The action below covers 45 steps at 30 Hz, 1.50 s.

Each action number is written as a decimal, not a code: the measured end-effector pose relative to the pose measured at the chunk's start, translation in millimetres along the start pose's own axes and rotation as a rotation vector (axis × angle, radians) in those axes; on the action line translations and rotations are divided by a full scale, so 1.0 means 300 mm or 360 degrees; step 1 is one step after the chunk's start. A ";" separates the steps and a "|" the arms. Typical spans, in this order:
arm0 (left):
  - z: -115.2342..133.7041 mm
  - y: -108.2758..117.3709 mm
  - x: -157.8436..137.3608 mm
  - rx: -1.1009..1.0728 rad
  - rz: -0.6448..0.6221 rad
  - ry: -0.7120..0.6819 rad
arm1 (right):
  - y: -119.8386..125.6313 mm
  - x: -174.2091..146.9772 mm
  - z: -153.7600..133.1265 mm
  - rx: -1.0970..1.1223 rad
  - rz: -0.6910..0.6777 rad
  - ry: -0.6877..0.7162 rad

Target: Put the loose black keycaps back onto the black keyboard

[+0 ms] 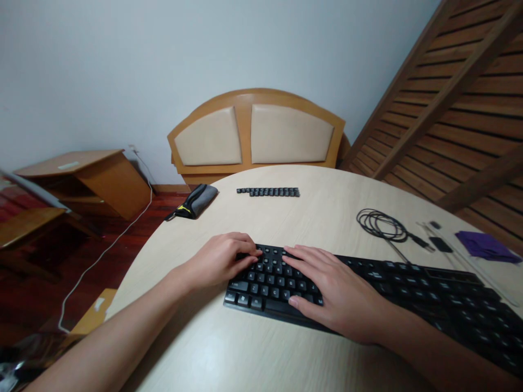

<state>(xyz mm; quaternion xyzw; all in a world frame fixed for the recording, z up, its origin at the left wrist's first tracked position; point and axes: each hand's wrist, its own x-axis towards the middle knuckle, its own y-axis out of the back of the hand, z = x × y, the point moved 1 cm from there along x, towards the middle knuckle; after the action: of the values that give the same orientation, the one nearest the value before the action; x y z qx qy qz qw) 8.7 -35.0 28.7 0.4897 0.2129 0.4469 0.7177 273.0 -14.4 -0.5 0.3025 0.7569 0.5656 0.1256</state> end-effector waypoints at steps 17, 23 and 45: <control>-0.013 -0.011 0.001 -0.0010 -0.0029 0.0004 | -0.003 -0.006 0.002 -0.0019 0.0014 0.0008; -0.022 -0.015 0.004 -0.0096 -0.0006 0.0044 | -0.003 -0.007 0.001 -0.0047 0.0000 0.0000; -0.016 -0.012 0.002 -0.0016 -0.0021 -0.0018 | -0.001 0.000 -0.002 -0.0052 -0.0012 -0.0013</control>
<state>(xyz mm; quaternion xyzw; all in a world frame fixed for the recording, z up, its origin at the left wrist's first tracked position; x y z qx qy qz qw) 6.8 -32.5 23.6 0.4872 0.2098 0.4404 0.7244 272.6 -15.0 -0.5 0.2998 0.7481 0.5762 0.1358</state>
